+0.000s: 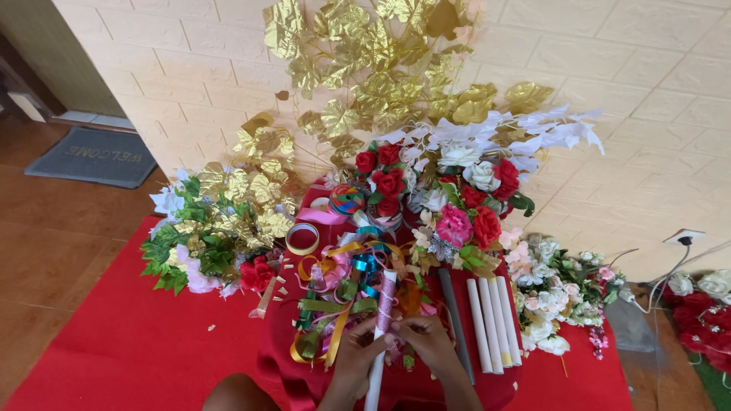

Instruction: The person wraps a pink glittery ribbon around a white cylindrical candle. They hold the candle with one hand and spiral the ribbon around it with the other, working on a red table covered with floral decorations and ribbons.

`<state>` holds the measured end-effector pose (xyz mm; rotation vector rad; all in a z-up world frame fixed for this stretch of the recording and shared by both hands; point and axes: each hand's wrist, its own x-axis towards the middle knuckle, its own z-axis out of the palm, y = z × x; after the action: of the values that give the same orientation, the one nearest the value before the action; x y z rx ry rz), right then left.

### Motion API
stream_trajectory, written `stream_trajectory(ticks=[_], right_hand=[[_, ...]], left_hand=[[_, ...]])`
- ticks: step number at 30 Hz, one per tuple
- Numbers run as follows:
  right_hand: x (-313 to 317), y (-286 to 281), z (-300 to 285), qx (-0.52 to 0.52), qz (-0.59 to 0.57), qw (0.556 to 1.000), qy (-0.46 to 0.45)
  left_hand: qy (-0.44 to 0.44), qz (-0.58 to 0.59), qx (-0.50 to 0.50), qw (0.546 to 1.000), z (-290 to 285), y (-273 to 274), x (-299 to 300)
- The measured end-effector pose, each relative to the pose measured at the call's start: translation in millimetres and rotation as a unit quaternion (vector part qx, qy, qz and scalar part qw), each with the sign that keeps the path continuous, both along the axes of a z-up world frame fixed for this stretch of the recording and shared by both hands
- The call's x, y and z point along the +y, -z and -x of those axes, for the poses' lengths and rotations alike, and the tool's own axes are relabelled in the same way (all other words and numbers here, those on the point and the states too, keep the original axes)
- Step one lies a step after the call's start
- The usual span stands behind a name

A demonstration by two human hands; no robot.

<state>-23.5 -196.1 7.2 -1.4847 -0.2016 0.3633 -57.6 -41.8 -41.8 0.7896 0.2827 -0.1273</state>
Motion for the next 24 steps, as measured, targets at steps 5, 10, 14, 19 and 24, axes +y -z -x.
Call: stream_trajectory(ticks=[5, 10, 14, 19, 24], right_hand=[[-14, 45, -9, 0.000, 0.061, 0.997, 0.047], [-13, 31, -7, -0.025, 0.066, 0.996, 0.046], [-12, 30, -8, -0.022, 0.082, 0.995, 0.060], [-13, 32, -9, -0.027, 0.103, 0.992, 0.068], [-14, 33, -6, -0.058, 0.100, 0.992, 0.053]], left_hand=[[0.010, -0.046, 0.030, 0.998, 0, -5, 2], [0.030, -0.061, 0.026, 0.997, 0, -7, 0], [0.017, -0.015, 0.058, 0.998, -1, -3, -5], [0.012, -0.009, 0.065, 0.998, -2, -4, -5], [0.015, -0.002, 0.050, 0.999, 0, 2, -6]])
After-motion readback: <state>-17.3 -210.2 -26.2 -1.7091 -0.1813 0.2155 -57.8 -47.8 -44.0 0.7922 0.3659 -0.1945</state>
